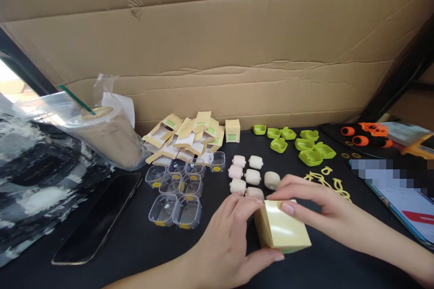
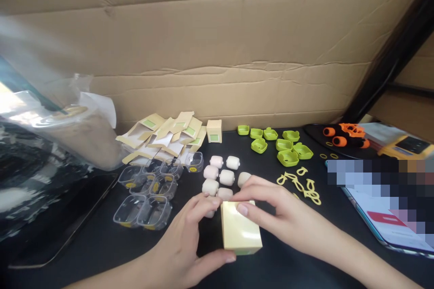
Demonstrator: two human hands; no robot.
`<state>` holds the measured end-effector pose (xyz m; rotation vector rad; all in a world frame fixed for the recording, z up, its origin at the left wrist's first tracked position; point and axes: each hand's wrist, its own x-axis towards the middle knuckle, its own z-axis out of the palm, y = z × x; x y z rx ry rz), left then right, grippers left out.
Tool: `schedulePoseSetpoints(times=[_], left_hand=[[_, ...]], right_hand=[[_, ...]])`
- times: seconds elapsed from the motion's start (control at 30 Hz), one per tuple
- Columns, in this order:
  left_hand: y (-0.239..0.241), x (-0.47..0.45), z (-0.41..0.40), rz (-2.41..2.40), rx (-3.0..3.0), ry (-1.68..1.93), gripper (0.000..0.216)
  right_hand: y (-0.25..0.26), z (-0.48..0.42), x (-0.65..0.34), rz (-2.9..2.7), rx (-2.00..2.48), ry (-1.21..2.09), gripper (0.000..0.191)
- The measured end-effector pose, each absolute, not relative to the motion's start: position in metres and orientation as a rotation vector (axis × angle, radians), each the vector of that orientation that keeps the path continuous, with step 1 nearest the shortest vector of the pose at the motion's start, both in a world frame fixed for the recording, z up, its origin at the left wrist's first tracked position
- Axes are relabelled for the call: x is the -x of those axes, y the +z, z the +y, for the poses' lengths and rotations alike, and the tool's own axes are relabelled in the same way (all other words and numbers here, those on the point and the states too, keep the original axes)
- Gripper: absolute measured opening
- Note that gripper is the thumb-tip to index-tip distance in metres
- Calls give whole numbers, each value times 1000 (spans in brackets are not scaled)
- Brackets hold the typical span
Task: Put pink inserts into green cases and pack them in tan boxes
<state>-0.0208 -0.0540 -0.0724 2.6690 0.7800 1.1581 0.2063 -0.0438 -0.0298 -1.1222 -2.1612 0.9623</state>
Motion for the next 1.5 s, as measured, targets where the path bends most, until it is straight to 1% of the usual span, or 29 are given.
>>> schedulePoseSetpoints(times=[0.17, 0.4, 0.57, 0.73, 0.83, 0.93, 0.97, 1.07, 1.1, 1.13, 1.2, 1.23, 1.27, 1.3, 1.37, 1.43, 1.5], left_hand=[[-71, 20, -54, 771, -2727, 1104, 58], [-72, 21, -54, 768, -2720, 1096, 58], [-68, 20, -55, 800, -2755, 1028, 56], [-66, 19, -54, 796, -2776, 1022, 53], [-69, 19, -52, 786, -2809, 1070, 54], [-72, 20, -50, 776, -2873, 1137, 58], [-73, 20, -49, 779, -2889, 1158, 62], [-74, 22, -48, 815, -2870, 1317, 77], [-74, 22, -48, 815, -2847, 1435, 78], [-74, 22, -48, 806, -2815, 1572, 73], [-71, 23, -49, 731, -2787, 1797, 50], [-69, 24, -51, 677, -2814, 1839, 39], [-67, 24, -52, 627, -2868, 1828, 31], [-65, 25, -54, 580, -2936, 1787, 28], [-62, 25, -57, 530, -3042, 1706, 22], [-64, 22, -58, 546, -3053, 1706, 16], [-73, 17, -56, 565, -2998, 1796, 18]], right_hand=[[-33, -42, -206, -2112, 1109, 1024, 28], [-33, -41, -207, -2184, 1104, 969, 33], [-37, -40, -203, -2117, 1138, 1075, 34], [-44, -38, -202, -1984, 1252, 1171, 39], [-40, -38, -204, -2127, 1184, 1063, 40], [-32, -44, -208, -2389, 1115, 891, 59], [-28, -46, -209, -2443, 1128, 840, 61], [-15, -47, -219, -2467, 1149, 693, 49], [-10, -43, -223, -2441, 1142, 630, 46], [-4, -36, -227, -2390, 1144, 544, 45], [8, -14, -232, -2265, 1169, 359, 51], [13, 2, -232, -2224, 1196, 328, 56], [18, 19, -230, -2178, 1226, 323, 62], [20, 37, -227, -2179, 1249, 322, 64], [21, 73, -217, -2204, 1297, 314, 53], [16, 103, -207, -2243, 1344, 314, 34], [8, 126, -199, -2272, 1370, 321, 29]])
